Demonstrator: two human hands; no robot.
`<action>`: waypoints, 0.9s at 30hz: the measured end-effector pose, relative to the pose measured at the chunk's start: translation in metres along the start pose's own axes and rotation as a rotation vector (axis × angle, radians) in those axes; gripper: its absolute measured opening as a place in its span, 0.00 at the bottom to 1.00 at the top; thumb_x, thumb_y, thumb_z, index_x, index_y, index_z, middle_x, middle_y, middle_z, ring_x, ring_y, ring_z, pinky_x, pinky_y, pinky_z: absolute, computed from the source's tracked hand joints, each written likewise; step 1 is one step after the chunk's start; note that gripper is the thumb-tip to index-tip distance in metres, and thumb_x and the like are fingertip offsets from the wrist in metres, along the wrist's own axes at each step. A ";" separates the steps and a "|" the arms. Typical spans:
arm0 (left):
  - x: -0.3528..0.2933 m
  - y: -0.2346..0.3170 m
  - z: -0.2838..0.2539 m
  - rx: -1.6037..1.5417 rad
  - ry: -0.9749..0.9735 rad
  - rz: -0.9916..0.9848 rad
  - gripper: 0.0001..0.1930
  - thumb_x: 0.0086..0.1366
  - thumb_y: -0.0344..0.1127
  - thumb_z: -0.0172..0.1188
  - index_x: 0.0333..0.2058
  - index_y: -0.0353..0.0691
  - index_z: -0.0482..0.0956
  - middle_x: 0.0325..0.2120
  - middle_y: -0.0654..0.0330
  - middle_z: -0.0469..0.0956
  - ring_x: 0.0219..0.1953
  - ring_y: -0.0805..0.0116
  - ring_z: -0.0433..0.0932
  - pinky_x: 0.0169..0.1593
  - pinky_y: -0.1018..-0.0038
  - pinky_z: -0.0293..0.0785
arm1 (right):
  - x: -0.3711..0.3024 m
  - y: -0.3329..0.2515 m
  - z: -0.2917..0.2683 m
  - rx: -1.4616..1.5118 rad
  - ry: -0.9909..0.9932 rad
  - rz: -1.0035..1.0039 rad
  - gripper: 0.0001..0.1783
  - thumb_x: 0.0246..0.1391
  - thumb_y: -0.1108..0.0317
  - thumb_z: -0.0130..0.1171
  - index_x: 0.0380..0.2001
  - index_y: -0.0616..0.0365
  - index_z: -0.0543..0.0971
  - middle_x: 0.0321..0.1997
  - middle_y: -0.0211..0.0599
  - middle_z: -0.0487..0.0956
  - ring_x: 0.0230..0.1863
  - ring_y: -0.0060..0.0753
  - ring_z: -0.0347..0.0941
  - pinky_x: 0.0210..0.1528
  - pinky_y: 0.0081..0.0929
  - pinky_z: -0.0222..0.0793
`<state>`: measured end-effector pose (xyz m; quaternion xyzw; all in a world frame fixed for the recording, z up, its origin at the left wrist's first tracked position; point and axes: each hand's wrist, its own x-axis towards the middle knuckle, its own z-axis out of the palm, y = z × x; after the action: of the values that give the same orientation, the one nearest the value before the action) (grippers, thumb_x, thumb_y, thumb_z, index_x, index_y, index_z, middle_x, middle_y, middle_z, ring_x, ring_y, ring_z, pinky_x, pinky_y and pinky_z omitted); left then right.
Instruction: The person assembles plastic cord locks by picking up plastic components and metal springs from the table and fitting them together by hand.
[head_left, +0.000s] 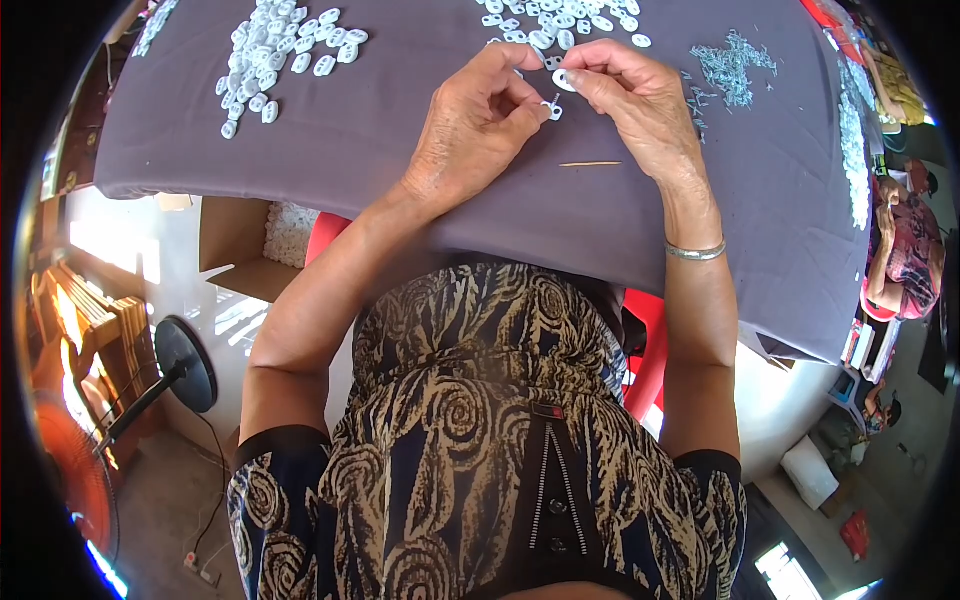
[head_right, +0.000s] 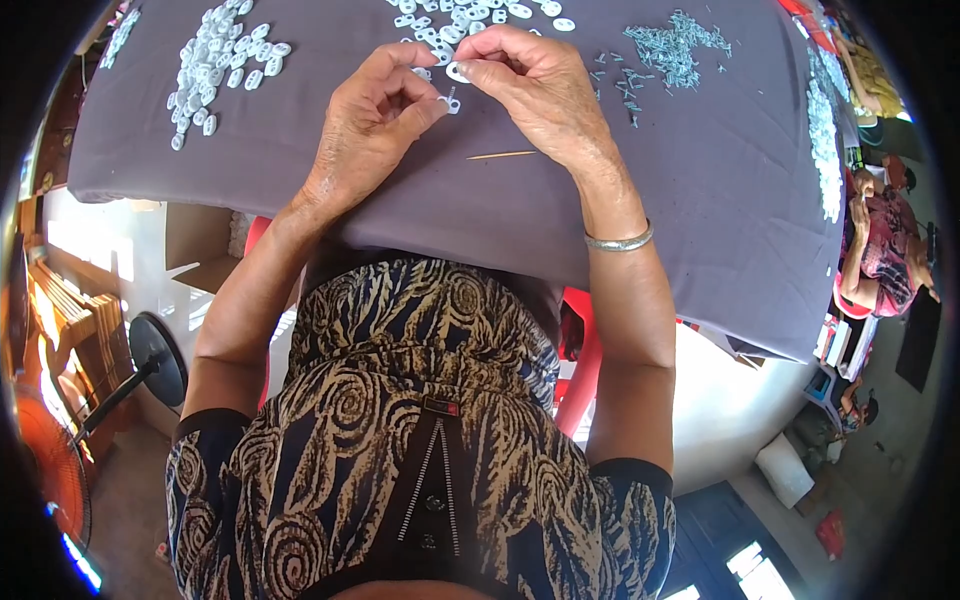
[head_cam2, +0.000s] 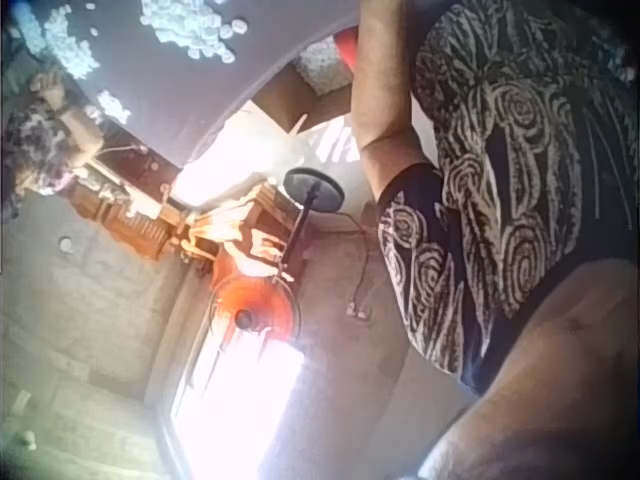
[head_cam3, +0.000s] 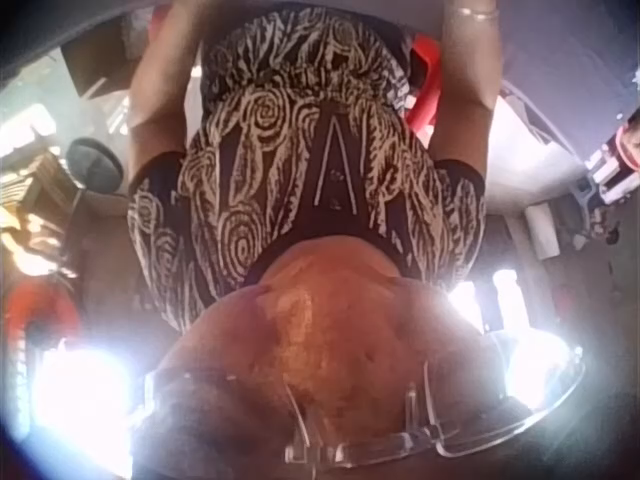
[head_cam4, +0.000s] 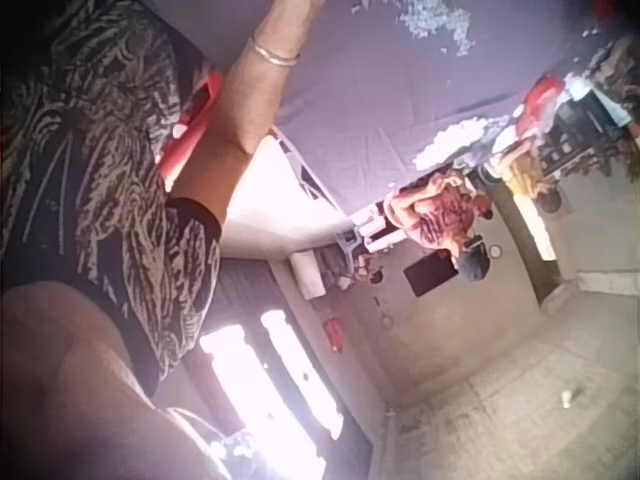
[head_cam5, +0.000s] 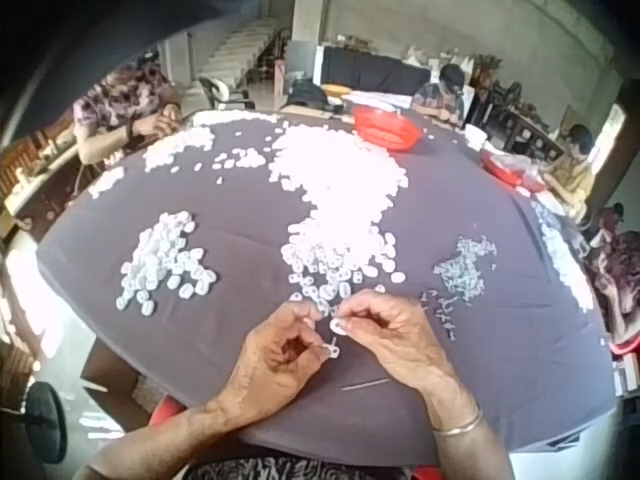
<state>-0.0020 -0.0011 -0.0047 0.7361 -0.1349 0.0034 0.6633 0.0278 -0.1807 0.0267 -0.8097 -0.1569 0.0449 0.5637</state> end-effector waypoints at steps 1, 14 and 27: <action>0.000 0.000 0.000 0.000 0.000 -0.001 0.17 0.58 0.22 0.59 0.46 0.36 0.69 0.24 0.71 0.73 0.25 0.87 0.65 0.31 0.88 0.63 | 0.000 0.000 0.000 0.004 0.002 0.000 0.05 0.53 0.72 0.58 0.34 0.60 0.80 0.27 0.20 0.75 0.27 0.11 0.63 0.29 0.13 0.60; 0.000 0.001 -0.001 0.002 -0.008 -0.001 0.17 0.58 0.22 0.59 0.46 0.38 0.70 0.24 0.72 0.73 0.25 0.88 0.65 0.30 0.88 0.63 | 0.001 0.005 0.002 -0.002 -0.009 -0.054 0.05 0.52 0.71 0.60 0.33 0.60 0.80 0.25 0.21 0.75 0.27 0.10 0.66 0.29 0.12 0.64; 0.000 -0.002 -0.001 0.007 0.008 0.017 0.17 0.58 0.22 0.60 0.46 0.38 0.70 0.25 0.71 0.74 0.26 0.87 0.66 0.30 0.88 0.64 | -0.001 0.005 0.005 -0.090 -0.101 -0.005 0.04 0.54 0.74 0.58 0.33 0.61 0.79 0.30 0.21 0.77 0.31 0.11 0.68 0.35 0.12 0.65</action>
<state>-0.0018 0.0001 -0.0062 0.7372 -0.1386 0.0123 0.6612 0.0265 -0.1787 0.0199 -0.8305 -0.1893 0.0772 0.5181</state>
